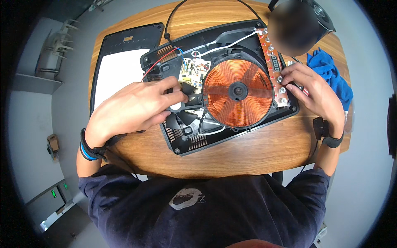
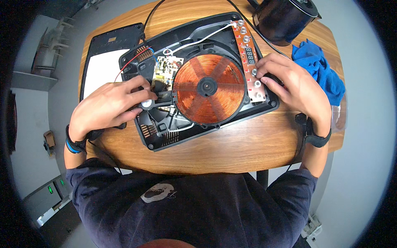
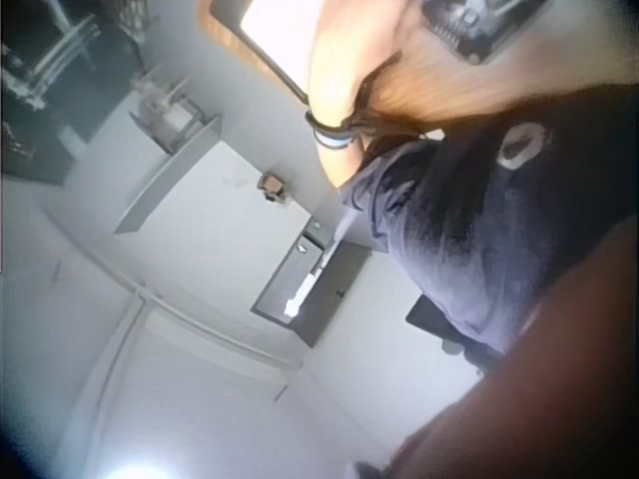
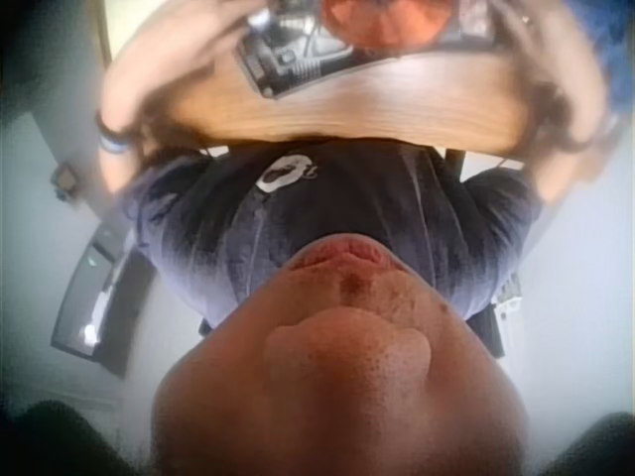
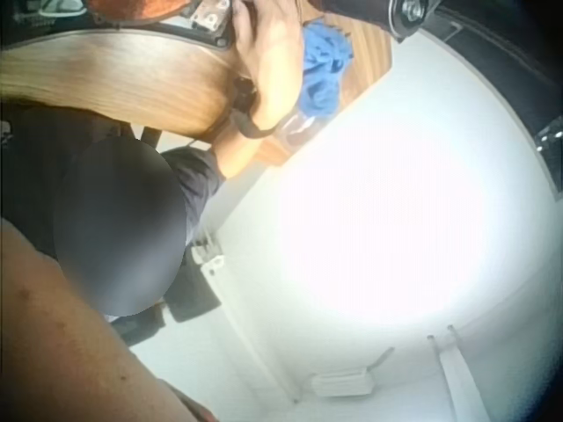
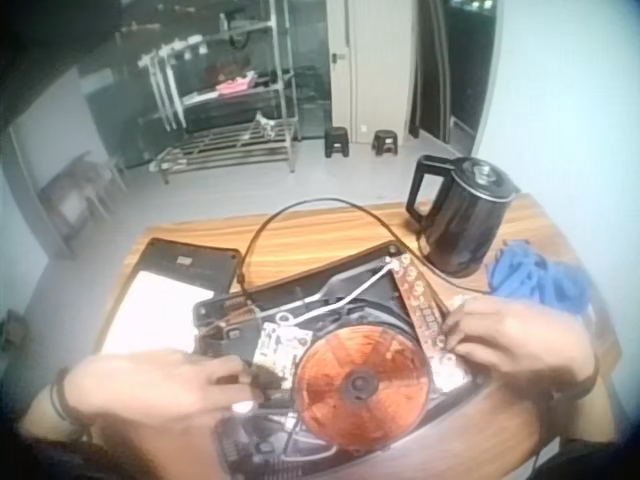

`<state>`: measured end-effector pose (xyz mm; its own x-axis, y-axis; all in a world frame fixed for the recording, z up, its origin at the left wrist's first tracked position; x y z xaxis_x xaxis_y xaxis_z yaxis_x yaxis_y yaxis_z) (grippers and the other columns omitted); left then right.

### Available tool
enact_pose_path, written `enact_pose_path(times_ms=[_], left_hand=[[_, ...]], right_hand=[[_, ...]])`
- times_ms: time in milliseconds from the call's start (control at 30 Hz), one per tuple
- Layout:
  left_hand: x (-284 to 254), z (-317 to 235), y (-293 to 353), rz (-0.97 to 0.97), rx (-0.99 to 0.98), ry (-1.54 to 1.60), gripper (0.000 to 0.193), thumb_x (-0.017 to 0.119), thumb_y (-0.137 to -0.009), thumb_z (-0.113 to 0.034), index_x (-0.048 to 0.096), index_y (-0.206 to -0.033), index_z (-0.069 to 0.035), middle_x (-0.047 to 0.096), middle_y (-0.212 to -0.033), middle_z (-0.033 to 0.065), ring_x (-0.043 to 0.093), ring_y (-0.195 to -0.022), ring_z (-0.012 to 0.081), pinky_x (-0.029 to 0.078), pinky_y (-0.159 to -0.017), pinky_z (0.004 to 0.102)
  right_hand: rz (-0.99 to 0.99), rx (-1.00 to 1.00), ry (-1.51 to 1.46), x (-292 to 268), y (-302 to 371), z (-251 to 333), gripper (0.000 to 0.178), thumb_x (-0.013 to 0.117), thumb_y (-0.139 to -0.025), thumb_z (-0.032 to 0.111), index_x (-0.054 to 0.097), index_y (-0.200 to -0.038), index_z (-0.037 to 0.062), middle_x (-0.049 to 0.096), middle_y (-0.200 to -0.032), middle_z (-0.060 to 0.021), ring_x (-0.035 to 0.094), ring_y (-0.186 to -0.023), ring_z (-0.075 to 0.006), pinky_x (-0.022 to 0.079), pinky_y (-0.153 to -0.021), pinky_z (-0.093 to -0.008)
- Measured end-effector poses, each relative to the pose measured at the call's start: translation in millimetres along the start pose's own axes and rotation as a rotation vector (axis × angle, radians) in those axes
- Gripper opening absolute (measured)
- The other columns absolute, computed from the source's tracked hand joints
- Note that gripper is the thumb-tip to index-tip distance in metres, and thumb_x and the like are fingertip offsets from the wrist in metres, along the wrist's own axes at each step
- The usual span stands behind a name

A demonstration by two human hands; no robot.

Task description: The person assembles an electronic device on a wooden table. They wipe a circuit board with a blue cloth, position a copper coil, connect wires, and use a screwdriver to secure components inside a black plastic housing.

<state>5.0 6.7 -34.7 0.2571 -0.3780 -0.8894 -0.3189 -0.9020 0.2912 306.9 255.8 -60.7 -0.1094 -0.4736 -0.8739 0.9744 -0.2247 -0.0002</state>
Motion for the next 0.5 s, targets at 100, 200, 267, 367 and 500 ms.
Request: enact_pose_path(times_ms=[100, 200, 267, 367, 500], left_hand=[[2, 4, 3, -0.014, -0.010, 0.058, 0.050, 0.083, -0.090, -0.006, 0.069, -0.138, -0.010, 0.067, -0.134, 0.0115, 0.075, -0.111, 0.0387, 0.064, -0.091, 0.0506], [2, 4, 5, -0.030, -0.024, 0.093, 0.053, 0.083, -0.090, -0.004, 0.068, -0.140, -0.009, 0.067, -0.137, 0.0123, 0.072, -0.122, 0.0404, 0.062, -0.101, 0.0501], [1, 4, 6, -0.040, -0.038, 0.098, 0.055, 0.083, -0.090, -0.004, 0.067, -0.142, -0.009, 0.068, -0.137, 0.0126, 0.070, -0.126, 0.0407, 0.061, -0.105, 0.0499], [1, 6, 6, -0.055, -0.038, 0.073, 0.058, 0.083, -0.090, -0.005, 0.066, -0.145, -0.009, 0.068, -0.137, 0.0128, 0.069, -0.128, 0.0402, 0.060, -0.107, 0.0494], [1, 4, 6, -0.103, -0.049, -0.103, 0.060, 0.078, -0.089, -0.002, 0.066, -0.148, -0.009, 0.068, -0.136, 0.0133, 0.069, -0.127, 0.0390, 0.058, -0.110, 0.0480]], right_hand=[[-0.090, 0.043, 0.026, 1, -5, 4, 0.021, 0.076, -0.104, 0.010, 0.066, -0.120, 0.0007, 0.070, -0.130, -0.0163, 0.069, -0.126, -0.0408, 0.055, -0.107, -0.0458], [-0.082, 0.084, -0.006, 2, -7, -8, 0.030, 0.079, -0.104, 0.012, 0.061, -0.125, 0.0014, 0.067, -0.134, -0.0182, 0.066, -0.132, -0.0424, 0.054, -0.109, -0.0468], [-0.117, 0.032, 0.023, 2, -13, -5, 0.036, 0.080, -0.103, 0.014, 0.061, -0.131, 0.0028, 0.065, -0.141, -0.0201, 0.064, -0.138, -0.0427, 0.054, -0.112, -0.0471], [-0.153, -0.010, 0.125, 1, -21, 7, 0.047, 0.084, -0.100, 0.017, 0.062, -0.141, 0.0049, 0.060, -0.153, -0.0218, 0.060, -0.145, -0.0437, 0.053, -0.116, -0.0480], [-0.065, -0.118, 0.122, -3, -36, 23, 0.070, 0.091, -0.092, 0.025, 0.061, -0.153, 0.0083, 0.055, -0.163, -0.0211, 0.056, -0.149, -0.0464, 0.050, -0.123, -0.0520]])
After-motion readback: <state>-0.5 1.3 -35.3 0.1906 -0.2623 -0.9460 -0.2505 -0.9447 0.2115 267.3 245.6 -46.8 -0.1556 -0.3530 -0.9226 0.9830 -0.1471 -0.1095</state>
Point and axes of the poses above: each hand's wrist, its own y-axis away from the middle knuckle, its own x-axis out of the palm, z = x × y, the point moved 4 cm from there along -y, towards the middle knuckle
